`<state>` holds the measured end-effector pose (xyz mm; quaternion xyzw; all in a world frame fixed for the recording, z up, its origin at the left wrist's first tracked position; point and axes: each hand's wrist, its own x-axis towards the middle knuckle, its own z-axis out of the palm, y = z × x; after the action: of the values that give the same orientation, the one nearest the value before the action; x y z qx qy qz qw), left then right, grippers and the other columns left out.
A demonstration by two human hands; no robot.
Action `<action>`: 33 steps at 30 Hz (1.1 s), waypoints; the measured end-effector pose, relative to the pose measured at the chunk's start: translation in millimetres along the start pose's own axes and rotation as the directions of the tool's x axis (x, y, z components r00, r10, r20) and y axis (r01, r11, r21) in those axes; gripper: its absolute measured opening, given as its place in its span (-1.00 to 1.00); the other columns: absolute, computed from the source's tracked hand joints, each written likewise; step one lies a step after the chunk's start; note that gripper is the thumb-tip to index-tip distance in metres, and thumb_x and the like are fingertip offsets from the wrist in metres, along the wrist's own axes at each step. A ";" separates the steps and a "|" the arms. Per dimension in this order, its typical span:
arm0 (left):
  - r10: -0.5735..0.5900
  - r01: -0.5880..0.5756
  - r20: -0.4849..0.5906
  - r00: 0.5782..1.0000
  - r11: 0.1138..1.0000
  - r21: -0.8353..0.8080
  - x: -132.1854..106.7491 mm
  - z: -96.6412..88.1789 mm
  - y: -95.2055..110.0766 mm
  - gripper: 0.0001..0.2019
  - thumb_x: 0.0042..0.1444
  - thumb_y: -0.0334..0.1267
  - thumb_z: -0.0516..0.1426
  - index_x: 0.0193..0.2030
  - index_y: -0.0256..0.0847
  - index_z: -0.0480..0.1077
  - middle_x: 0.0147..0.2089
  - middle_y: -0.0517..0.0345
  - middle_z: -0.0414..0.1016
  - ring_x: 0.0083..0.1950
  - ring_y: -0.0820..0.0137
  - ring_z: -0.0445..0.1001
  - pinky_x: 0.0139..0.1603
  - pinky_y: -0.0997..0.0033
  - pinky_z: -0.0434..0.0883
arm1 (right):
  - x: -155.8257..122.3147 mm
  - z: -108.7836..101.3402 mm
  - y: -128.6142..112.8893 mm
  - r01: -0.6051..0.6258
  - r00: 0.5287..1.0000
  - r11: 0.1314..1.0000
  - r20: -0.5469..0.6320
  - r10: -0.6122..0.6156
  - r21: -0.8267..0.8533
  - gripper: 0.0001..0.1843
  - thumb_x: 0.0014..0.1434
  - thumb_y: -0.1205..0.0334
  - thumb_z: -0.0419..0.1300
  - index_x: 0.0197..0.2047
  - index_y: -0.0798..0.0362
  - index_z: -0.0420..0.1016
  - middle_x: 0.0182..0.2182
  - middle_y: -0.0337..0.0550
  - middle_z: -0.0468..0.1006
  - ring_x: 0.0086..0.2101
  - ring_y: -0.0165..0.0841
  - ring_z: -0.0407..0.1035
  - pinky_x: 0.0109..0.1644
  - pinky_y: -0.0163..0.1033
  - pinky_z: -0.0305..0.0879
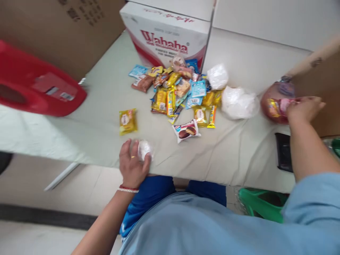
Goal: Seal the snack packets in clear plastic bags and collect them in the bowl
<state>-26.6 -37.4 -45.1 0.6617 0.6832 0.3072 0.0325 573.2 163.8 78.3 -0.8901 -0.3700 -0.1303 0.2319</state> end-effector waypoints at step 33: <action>-0.034 0.441 0.457 0.889 0.333 -0.833 -53.7 -32.6 77.0 -0.84 0.18 -0.20 0.28 -0.40 -0.19 0.55 -0.05 -0.05 0.59 -0.06 0.27 0.55 -0.14 0.28 0.49 | -368.8 -86.2 -33.4 -0.785 0.492 0.248 0.815 -0.307 0.567 -0.58 -0.10 -0.08 0.58 -0.35 0.01 0.59 -0.55 -0.37 0.36 -0.57 -0.53 0.09 -0.55 -0.39 0.02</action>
<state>33.4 -104.3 -2.5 0.4625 0.4650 0.5000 0.5656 288.8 -80.1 14.0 -0.5616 -0.2530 0.5931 0.5185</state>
